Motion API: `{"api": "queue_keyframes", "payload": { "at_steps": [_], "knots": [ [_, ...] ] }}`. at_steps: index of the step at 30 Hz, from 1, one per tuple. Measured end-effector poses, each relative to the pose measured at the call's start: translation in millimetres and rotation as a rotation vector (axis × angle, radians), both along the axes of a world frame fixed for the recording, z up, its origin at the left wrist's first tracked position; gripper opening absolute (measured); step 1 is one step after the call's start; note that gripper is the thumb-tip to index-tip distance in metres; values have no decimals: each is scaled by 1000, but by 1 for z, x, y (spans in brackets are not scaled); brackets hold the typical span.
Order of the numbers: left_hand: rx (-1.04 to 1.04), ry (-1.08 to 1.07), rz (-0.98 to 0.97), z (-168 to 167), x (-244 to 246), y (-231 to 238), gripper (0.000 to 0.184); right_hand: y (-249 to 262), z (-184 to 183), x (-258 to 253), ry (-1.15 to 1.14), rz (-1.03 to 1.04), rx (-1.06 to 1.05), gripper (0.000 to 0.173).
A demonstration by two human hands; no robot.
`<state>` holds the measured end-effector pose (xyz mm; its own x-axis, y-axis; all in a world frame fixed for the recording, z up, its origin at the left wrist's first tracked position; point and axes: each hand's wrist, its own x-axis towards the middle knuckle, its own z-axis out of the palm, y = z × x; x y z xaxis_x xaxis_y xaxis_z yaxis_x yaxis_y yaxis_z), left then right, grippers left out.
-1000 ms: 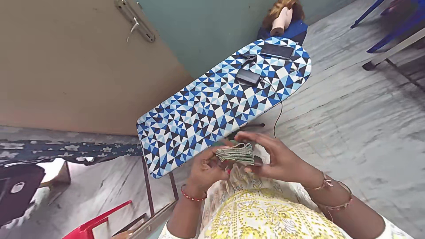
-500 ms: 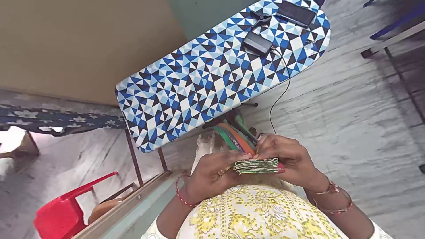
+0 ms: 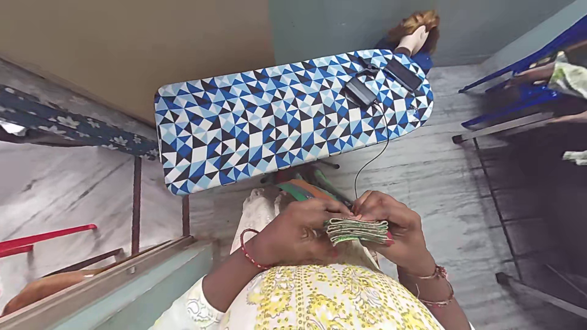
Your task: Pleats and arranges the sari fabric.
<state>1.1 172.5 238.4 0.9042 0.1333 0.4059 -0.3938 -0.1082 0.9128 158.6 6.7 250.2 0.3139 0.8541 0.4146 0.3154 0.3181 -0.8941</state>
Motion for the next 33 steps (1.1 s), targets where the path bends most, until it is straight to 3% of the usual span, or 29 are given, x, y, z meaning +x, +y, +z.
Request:
{"api": "queue_keyframes", "payload": {
  "at_steps": [6, 9, 12, 15, 17, 22, 33],
  "knots": [
    [122, -53, 115, 5, -2, -2, 28, 1, 10, -9, 39, -110, -56, 35],
    [68, -21, 149, 7, -2, -2, 26, -7, 27, -14, -315, -296, -46, 49],
    [-23, -6, 148, 7, -2, -1, 23, -19, 60, -27, -627, -402, 27, 26],
    [-79, 8, 127, 11, -5, -1, 22, -23, 73, -36, -749, -152, 64, 8],
    [-91, 12, 115, 13, -8, -2, 21, -18, 68, -38, -816, -94, 66, 9],
    [-37, -18, 110, 19, -15, -9, 15, -15, 54, -41, -897, -221, 62, 12],
    [205, -107, 91, 39, -3, -1, 16, -11, 64, -43, -892, -350, 112, 13]
  ]
}}
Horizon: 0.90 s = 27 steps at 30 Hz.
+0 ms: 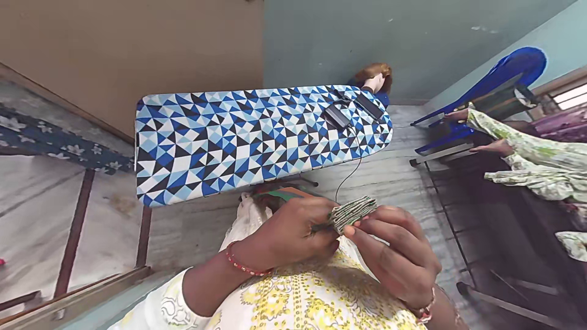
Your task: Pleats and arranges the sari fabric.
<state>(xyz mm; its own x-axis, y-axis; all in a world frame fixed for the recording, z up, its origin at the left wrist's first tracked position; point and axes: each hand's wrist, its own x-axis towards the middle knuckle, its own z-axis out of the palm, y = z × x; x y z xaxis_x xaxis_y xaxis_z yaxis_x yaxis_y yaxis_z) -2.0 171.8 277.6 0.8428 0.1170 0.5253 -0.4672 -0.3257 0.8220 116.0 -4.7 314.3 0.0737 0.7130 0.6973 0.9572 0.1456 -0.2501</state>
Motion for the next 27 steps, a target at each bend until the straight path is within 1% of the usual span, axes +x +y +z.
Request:
{"api": "queue_keyframes", "payload": {
  "at_steps": [9, 10, 14, 18, 21, 27],
  "knots": [
    [7, 38, 15, -1, -10, -1, 15, 10, -2, -1, 6, 49, 1, 12],
    [3, 38, -9, -2, -12, 0, 17, 10, -3, -1, 14, 55, -7, 11],
    [-68, 27, -165, -4, -23, 6, 37, 10, -4, -2, 43, 87, -51, 10],
    [-97, 43, -229, -7, -26, 6, 33, 7, -6, -2, 71, 118, -66, 10],
    [-82, 58, -238, -8, -26, 6, 31, 6, -6, -1, 78, 130, -75, 10],
    [-49, 43, -255, -7, -20, 9, 35, 5, -6, 2, 85, 137, -73, 13]
  ]
}}
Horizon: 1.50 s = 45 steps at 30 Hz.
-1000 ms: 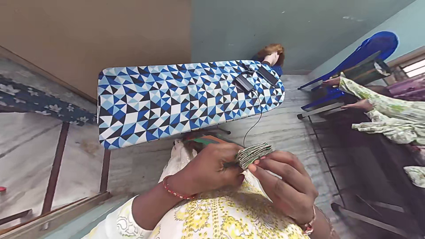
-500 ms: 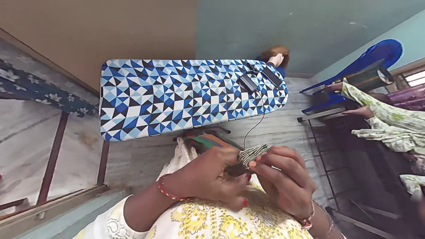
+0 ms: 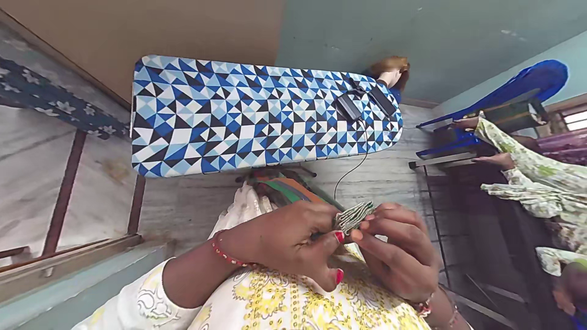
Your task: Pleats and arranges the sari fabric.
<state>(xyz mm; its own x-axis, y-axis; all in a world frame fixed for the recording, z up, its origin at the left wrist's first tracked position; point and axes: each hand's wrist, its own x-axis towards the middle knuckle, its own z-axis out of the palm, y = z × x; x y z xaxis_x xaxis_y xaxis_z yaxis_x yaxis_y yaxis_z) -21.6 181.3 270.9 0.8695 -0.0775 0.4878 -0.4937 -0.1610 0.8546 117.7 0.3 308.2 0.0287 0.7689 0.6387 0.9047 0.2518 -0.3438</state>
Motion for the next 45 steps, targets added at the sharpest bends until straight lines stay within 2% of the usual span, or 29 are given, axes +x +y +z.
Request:
{"api": "queue_keyframes", "payload": {
  "at_steps": [8, 21, 30, 40, 45],
  "knots": [
    [-32, -4, -100, 2, 10, 6, 39, -3, 1, 5, -8, 27, 32, 12],
    [80, -5, -76, 8, 15, 6, 32, -2, 14, 9, -18, -6, -79, 16],
    [83, -46, -82, 6, 18, 7, 33, -4, 10, 12, -29, 26, -29, 11],
    [165, -96, 123, 6, 22, 0, 28, 0, 9, 15, -119, -8, -44, 10],
    [141, -62, 149, 4, 23, -1, 28, 1, 5, 14, -169, -31, -11, 7]
  ]
}}
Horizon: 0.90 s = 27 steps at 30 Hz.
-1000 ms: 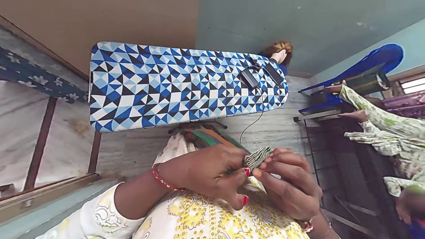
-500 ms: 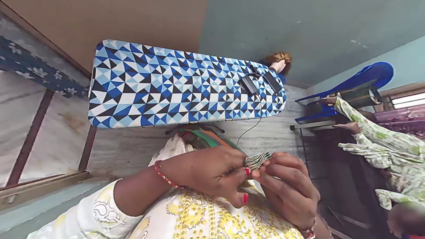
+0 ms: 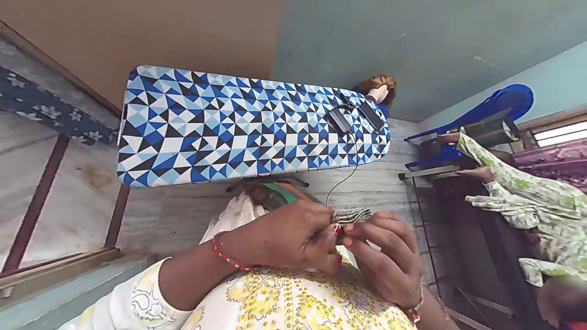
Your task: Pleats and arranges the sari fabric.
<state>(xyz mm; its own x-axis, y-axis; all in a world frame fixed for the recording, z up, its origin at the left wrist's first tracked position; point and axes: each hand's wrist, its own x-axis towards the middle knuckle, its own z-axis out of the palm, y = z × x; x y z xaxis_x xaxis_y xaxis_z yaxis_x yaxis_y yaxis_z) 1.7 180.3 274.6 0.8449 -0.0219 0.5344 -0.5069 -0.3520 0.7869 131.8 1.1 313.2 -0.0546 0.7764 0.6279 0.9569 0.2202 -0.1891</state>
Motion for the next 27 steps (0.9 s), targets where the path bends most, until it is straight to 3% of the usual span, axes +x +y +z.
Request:
{"api": "queue_keyframes", "payload": {
  "at_steps": [6, 13, 27],
  "knots": [
    [-31, 67, 25, 4, -1, 1, 27, 1, 0, 1, 6, -2, -16, 8],
    [103, 34, 94, 8, -2, -1, 29, 3, 4, -1, 78, -23, -52, 8],
    [127, 24, -2, 6, 4, -1, 33, -5, 12, 4, 165, -6, -85, 8]
  ]
}}
